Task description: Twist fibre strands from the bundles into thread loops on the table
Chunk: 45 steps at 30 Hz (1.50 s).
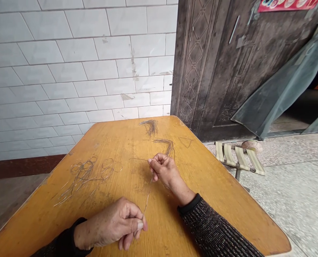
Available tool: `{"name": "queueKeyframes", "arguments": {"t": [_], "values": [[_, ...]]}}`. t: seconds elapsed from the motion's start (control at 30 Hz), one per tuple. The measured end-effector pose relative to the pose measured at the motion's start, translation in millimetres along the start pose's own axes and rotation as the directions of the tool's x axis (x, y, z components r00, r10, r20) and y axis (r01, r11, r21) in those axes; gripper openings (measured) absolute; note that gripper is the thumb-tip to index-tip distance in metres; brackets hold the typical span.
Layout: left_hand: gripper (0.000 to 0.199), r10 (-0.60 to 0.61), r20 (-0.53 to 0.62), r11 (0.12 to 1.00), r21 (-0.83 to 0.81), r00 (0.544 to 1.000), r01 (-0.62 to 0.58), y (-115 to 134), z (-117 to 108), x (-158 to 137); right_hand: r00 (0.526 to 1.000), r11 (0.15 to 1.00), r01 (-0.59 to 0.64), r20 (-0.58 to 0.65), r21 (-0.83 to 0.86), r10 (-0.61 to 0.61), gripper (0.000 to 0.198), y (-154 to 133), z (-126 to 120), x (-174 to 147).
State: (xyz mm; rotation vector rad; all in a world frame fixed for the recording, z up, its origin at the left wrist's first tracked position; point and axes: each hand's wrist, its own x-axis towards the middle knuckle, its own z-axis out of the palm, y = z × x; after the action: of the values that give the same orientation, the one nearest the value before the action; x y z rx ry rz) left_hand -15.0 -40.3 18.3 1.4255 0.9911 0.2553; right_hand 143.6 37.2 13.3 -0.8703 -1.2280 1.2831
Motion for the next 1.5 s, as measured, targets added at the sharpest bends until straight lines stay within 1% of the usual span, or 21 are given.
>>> {"name": "queueKeyframes", "arguments": {"t": [0.1,0.2,0.3,0.43,0.6,0.83,0.93,1.0,1.07,1.13,1.2,1.3,1.4,1.5], "values": [[0.017,0.018,0.068,1.0,-0.005,0.998,-0.018,-1,-3,-2,1.0,1.0,-0.001,0.005,0.004,0.001,0.033,0,-1,1],[0.019,0.014,0.098,0.998,-0.057,0.995,-0.009,-2,-3,-2,1.0,1.0,0.0,-0.01,0.013,0.0,0.033,1,-1,3],[0.022,0.013,0.093,0.994,-0.108,0.996,-0.002,-2,0,-1,0.999,1.0,0.001,-0.032,0.025,0.0,0.033,1,-1,3],[0.026,0.002,0.058,0.991,-0.134,0.998,0.006,1,2,-1,0.999,0.999,-0.011,-0.044,0.042,0.013,0.033,-1,-2,4],[0.022,-0.02,0.04,0.989,-0.145,0.999,0.025,1,3,-3,0.998,0.998,-0.024,-0.05,0.064,0.027,0.035,-2,-2,5],[0.022,-0.045,0.023,0.986,-0.16,0.999,0.048,3,1,-4,0.994,0.994,-0.06,-0.083,0.09,0.068,0.036,0,-5,5],[0.023,-0.046,0.04,0.98,-0.194,0.998,0.053,0,0,-1,0.992,0.994,-0.064,-0.106,0.09,0.074,0.036,0,-6,4],[0.024,-0.025,0.046,0.975,-0.221,0.999,0.034,-6,-2,2,0.99,0.993,-0.076,-0.109,0.09,0.086,0.036,1,-6,5],[0.027,-0.004,0.038,0.972,-0.233,0.999,0.013,-12,-4,4,0.991,0.991,-0.101,-0.084,0.089,0.108,0.035,2,-5,5],[0.032,-0.009,0.029,0.963,-0.269,1.0,0.016,-17,-6,5,0.991,0.99,-0.123,-0.035,0.074,0.126,0.034,3,-2,4],[0.035,-0.018,0.008,0.935,-0.354,1.0,0.019,-20,-7,6,0.991,0.99,-0.134,0.03,0.045,0.133,0.033,5,0,2],[0.036,0.0,-0.025,0.885,-0.465,1.0,-0.012,-21,-8,5,0.981,0.986,-0.168,0.108,0.026,0.164,0.032,5,7,-4],[0.036,0.04,-0.012,0.886,-0.463,0.999,-0.041,-21,-11,5,0.967,0.976,-0.215,0.15,0.034,0.207,0.031,3,15,-12],[0.033,0.069,-0.055,0.91,-0.406,0.996,-0.086,-19,-14,5,0.952,0.972,-0.231,0.197,-0.03,0.233,0.034,2,23,-20]]}}
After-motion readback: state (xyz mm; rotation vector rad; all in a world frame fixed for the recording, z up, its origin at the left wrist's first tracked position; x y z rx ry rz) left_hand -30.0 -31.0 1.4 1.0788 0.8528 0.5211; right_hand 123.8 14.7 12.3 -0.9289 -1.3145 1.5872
